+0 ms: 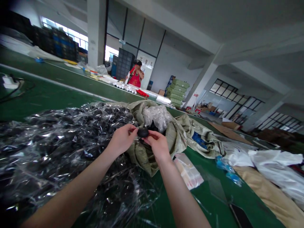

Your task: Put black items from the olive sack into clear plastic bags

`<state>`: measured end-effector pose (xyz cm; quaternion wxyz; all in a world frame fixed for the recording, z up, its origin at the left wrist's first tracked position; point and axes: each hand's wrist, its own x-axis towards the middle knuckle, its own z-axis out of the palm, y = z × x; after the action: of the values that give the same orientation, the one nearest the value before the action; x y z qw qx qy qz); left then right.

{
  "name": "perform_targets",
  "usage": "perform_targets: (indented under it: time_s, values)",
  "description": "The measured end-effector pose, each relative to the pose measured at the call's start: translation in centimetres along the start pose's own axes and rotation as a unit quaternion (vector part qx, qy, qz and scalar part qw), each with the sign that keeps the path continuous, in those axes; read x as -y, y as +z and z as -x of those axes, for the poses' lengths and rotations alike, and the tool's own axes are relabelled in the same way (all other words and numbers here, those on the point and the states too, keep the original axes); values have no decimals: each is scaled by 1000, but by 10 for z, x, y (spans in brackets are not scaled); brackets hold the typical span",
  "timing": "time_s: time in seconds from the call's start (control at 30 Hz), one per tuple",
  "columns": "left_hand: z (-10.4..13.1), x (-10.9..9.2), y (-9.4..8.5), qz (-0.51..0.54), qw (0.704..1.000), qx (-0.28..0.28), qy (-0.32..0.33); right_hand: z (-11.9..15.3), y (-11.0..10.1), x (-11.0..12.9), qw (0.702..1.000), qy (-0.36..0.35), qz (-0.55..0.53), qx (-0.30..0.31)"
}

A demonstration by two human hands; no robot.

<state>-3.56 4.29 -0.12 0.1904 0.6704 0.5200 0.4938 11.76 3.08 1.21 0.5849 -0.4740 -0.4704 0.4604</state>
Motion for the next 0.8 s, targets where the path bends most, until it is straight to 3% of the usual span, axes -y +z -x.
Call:
perform_targets:
  time_s: [0.27, 0.43, 0.6, 0.67, 0.8]
  values:
    - [-9, 12, -3, 8, 1000, 7, -13, -14, 13, 10, 998, 22, 51, -25]
    - [-9, 12, -8, 1, 1000, 13, -22, -25, 14, 10, 982, -27, 182, -40]
    - [-11, 13, -8, -25, 998, 23, -49, -36, 13, 11, 969, -65, 235, -50]
    - [-11, 13, -7, -27, 998, 23, -60, -34, 15, 15, 949, -100, 295, -55]
    - [-10, 11, -6, -23, 998, 15, -59, -23, 20, 26, 869, -202, 445, -75]
